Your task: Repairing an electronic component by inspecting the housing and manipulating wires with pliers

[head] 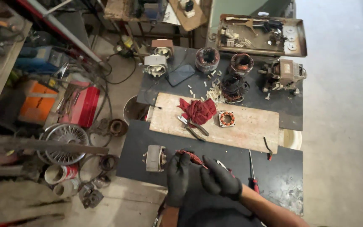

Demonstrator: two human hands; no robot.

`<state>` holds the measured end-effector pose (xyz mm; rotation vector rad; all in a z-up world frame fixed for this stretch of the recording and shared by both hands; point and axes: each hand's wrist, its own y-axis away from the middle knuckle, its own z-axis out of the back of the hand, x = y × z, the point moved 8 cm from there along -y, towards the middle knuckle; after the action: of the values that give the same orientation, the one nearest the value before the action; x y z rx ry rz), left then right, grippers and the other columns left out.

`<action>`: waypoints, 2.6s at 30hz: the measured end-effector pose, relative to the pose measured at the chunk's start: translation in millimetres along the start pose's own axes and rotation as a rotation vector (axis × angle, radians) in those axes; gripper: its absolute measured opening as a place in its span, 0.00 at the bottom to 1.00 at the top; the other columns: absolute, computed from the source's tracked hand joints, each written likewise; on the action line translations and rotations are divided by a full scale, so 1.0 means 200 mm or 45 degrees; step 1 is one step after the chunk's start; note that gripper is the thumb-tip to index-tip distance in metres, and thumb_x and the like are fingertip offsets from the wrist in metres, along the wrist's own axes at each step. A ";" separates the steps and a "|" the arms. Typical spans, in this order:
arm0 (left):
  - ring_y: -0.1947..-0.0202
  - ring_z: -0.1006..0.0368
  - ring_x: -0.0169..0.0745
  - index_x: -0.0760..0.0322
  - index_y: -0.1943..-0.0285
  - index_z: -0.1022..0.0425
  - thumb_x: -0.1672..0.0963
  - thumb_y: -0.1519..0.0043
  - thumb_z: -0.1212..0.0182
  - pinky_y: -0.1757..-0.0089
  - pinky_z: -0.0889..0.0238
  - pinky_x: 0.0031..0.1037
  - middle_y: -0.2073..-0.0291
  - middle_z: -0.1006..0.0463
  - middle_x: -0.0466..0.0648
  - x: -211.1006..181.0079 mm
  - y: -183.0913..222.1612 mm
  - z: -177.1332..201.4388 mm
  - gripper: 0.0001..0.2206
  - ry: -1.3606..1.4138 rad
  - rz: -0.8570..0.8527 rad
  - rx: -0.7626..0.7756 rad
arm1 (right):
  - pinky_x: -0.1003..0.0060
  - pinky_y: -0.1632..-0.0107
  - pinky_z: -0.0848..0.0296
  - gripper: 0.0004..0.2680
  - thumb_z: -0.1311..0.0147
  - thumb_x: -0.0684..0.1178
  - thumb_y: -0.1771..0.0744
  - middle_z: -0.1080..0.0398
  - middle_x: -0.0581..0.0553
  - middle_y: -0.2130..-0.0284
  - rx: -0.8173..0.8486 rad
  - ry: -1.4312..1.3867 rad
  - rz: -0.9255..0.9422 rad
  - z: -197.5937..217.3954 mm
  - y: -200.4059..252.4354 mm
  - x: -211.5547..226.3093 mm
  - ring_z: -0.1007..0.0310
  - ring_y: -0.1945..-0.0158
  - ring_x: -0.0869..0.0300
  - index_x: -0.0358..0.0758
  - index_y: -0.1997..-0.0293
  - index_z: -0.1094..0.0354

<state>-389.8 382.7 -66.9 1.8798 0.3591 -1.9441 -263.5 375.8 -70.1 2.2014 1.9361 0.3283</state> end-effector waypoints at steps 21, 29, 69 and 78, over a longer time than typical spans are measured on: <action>0.62 0.27 0.35 0.57 0.61 0.22 0.48 0.35 0.41 0.58 0.35 0.33 0.69 0.20 0.46 0.25 -0.19 0.10 0.12 -0.269 0.078 -0.019 | 0.62 0.69 0.38 0.15 0.61 0.58 0.29 0.34 0.50 0.84 -0.868 1.841 0.545 -0.26 -0.01 0.35 0.36 0.79 0.58 0.46 0.75 0.38; 0.55 0.25 0.36 0.62 0.57 0.19 0.50 0.35 0.40 0.51 0.33 0.33 0.62 0.16 0.48 0.30 -0.19 0.10 0.13 -0.132 0.217 -0.167 | 0.59 0.69 0.36 0.11 0.59 0.53 0.30 0.30 0.52 0.74 -0.539 2.242 0.908 -0.10 -0.06 0.33 0.32 0.75 0.56 0.40 0.52 0.31; 0.67 0.25 0.45 0.56 0.68 0.29 0.50 0.31 0.42 0.58 0.33 0.41 0.71 0.21 0.53 0.88 -0.02 0.09 0.14 -0.309 0.160 -0.300 | 0.44 0.50 0.24 0.13 0.56 0.56 0.30 0.23 0.34 0.64 -0.919 2.720 0.457 0.41 -0.14 0.25 0.21 0.54 0.41 0.40 0.46 0.34; 0.50 0.23 0.57 0.61 0.53 0.20 0.42 0.36 0.39 0.49 0.32 0.42 0.57 0.17 0.58 0.78 -0.36 0.15 0.22 -0.457 0.451 0.128 | 0.60 0.66 0.36 0.07 0.55 0.57 0.30 0.41 0.49 0.77 -0.982 1.035 0.393 0.66 -0.34 0.13 0.36 0.70 0.53 0.49 0.61 0.40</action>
<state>-450.3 414.7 -226.3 1.4825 -0.1705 -2.0192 -287.3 410.8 -214.4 1.9065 1.2963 1.8797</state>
